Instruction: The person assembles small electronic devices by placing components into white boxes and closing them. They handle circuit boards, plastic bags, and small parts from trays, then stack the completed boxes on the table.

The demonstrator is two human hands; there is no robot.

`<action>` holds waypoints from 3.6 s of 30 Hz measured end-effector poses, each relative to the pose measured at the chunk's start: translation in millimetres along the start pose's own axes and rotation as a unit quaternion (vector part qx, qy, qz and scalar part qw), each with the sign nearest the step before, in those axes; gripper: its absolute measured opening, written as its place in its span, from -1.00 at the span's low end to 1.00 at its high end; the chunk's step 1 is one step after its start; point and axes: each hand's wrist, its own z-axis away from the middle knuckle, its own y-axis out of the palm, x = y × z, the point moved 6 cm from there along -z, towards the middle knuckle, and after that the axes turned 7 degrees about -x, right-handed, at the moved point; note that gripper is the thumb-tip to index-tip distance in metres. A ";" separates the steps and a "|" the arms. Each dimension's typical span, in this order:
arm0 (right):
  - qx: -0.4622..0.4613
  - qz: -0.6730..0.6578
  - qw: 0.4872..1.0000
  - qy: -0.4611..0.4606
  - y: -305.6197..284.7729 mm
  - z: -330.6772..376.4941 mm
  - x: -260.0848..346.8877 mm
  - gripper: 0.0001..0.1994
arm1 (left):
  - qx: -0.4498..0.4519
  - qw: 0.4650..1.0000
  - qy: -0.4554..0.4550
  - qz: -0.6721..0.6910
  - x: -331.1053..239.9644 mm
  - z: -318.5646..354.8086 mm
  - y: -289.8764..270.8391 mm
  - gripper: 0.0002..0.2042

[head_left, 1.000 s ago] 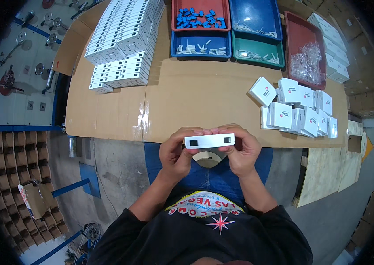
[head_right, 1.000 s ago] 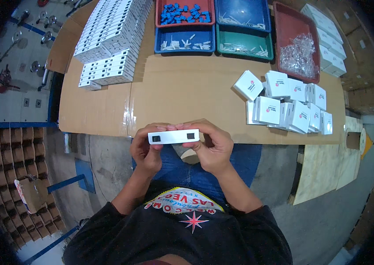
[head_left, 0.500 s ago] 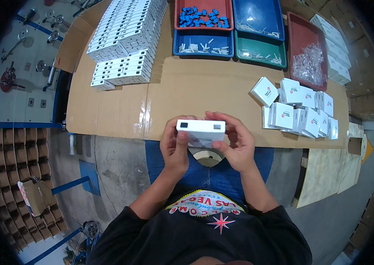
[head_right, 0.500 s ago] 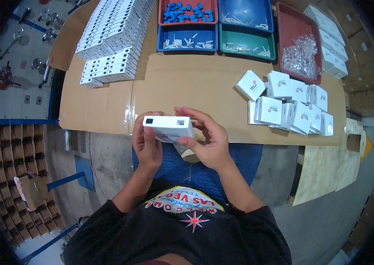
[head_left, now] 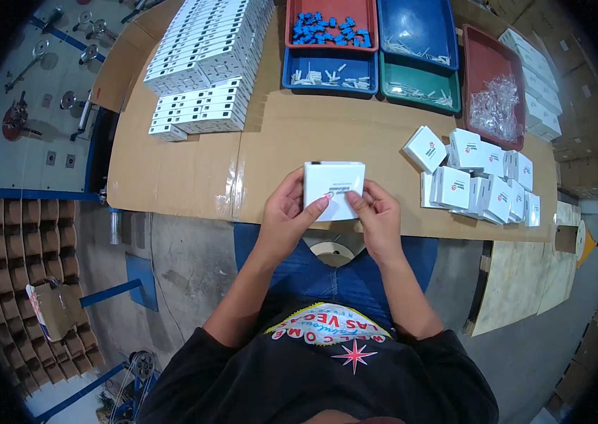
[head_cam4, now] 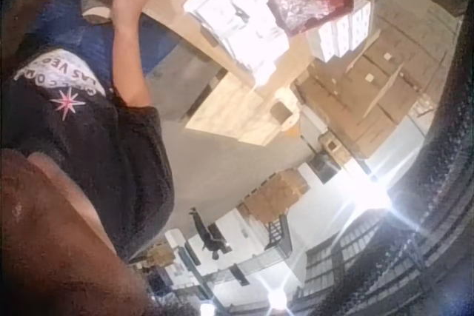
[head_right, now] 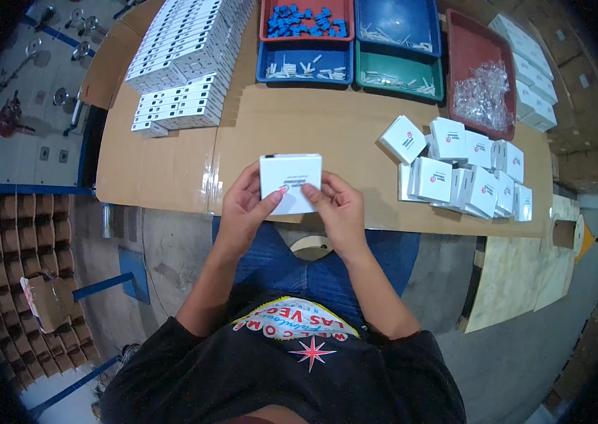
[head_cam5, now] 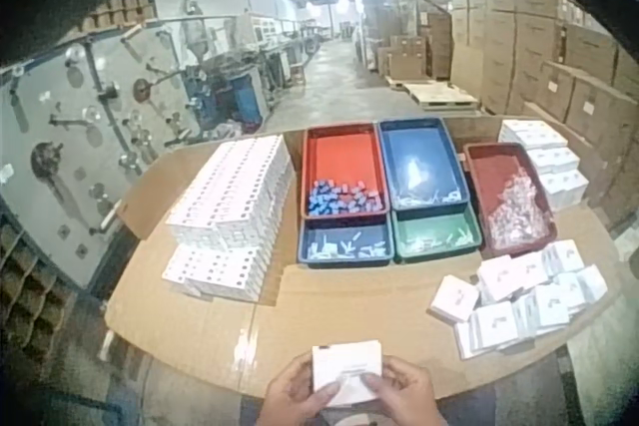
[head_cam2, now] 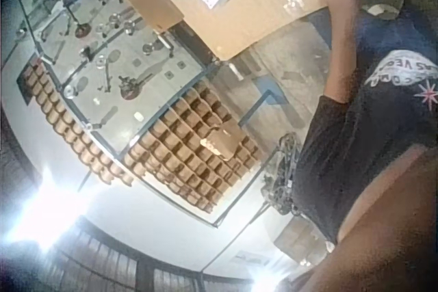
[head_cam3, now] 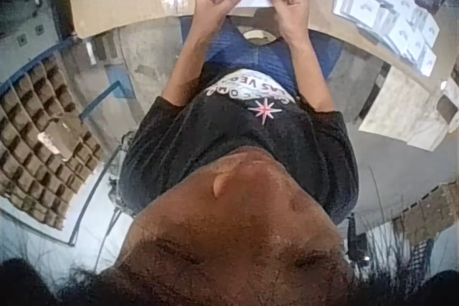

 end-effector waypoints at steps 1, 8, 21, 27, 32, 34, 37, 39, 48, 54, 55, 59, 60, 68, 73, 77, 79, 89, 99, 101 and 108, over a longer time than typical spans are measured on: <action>-0.021 -0.010 1.000 0.005 -4.4 -2.5 -1.5 -0.72 | 0.020 1.000 -0.014 0.002 0.4 -1.3 2.8 -0.49; -0.052 0.075 0.996 0.002 -15.4 -9.0 -9.8 -0.64 | -0.028 0.998 -0.049 0.031 19.6 -4.3 -6.1 -0.46; -0.003 0.191 0.978 -0.080 1.1 -10.6 -32.1 -0.72 | 0.024 0.999 0.019 0.022 44.3 24.8 -5.0 -0.43; -0.030 0.216 0.973 -0.070 -24.8 -29.3 -50.6 -0.79 | -0.145 0.987 0.061 -0.026 48.8 39.2 -77.0 -0.59; -0.008 0.155 0.985 -0.071 15.0 -33.3 -41.0 -0.80 | -0.302 0.946 0.092 -0.074 71.7 70.2 -162.9 -0.68; 0.022 0.162 0.984 -0.069 32.0 -41.2 -48.3 -0.74 | -0.349 0.933 0.071 -0.048 82.9 73.2 -183.2 -0.69; 0.077 0.254 0.961 -0.080 61.4 -64.5 -67.9 -0.65 | -0.398 0.916 0.024 0.032 104.9 67.2 -202.5 -0.70; 0.086 0.242 0.958 -0.130 108.1 -63.9 -61.0 -0.63 | -0.419 0.907 0.020 0.046 104.1 64.9 -204.6 -0.70; 0.217 0.415 0.805 -0.364 267.4 -98.9 -97.2 -0.56 | -0.442 0.891 0.035 0.092 115.9 59.1 -208.3 -0.74; 0.235 0.440 0.772 -0.393 325.3 -117.3 -140.1 -0.57 | -0.454 0.886 0.052 0.081 115.3 56.4 -206.8 -0.81; 0.238 0.454 0.767 -0.385 331.5 -120.2 -146.3 -0.57 | -0.456 0.884 0.049 0.088 117.4 55.8 -207.6 -0.81; 0.228 0.469 0.740 -0.424 352.8 -125.1 -158.6 -0.58 | -0.465 0.879 0.042 0.100 124.6 51.9 -212.0 -0.82; 0.228 0.480 0.730 -0.429 355.8 -125.7 -161.8 -0.58 | -0.466 0.878 0.049 0.096 125.5 51.1 -212.4 -0.82; 0.194 0.510 0.704 -0.455 378.7 -135.0 -165.4 -0.59 | -0.460 0.884 0.029 0.075 127.7 51.0 -213.0 -0.84; 0.184 0.489 0.695 -0.494 380.0 -137.5 -162.9 -0.56 | -0.457 0.884 0.040 0.095 129.4 50.5 -214.5 -0.86; 0.168 0.513 0.702 -0.464 382.8 -138.5 -165.5 -0.56 | -0.452 0.885 0.043 0.103 128.3 51.0 -214.7 -0.86; 0.168 0.511 0.708 -0.458 384.5 -139.3 -165.6 -0.56 | -0.456 0.883 0.042 0.098 128.1 51.2 -214.7 -0.86; 0.136 0.465 0.721 -0.495 360.4 -107.7 -133.2 -0.65 | -0.451 0.888 0.051 0.075 123.1 49.9 -211.8 -0.84; 0.128 0.480 0.808 -0.316 148.9 -38.5 -89.1 -0.81 | -0.428 0.900 0.045 0.065 109.1 50.6 -209.6 -0.84; 0.112 0.500 0.816 -0.267 103.8 -25.5 -79.2 -0.82 | -0.419 0.907 0.034 0.034 110.5 50.7 -207.4 -0.84; 0.097 0.516 0.842 -0.122 -17.5 -4.6 -54.9 -0.81 | -0.401 0.914 0.067 -0.009 105.0 50.4 -194.4 -0.85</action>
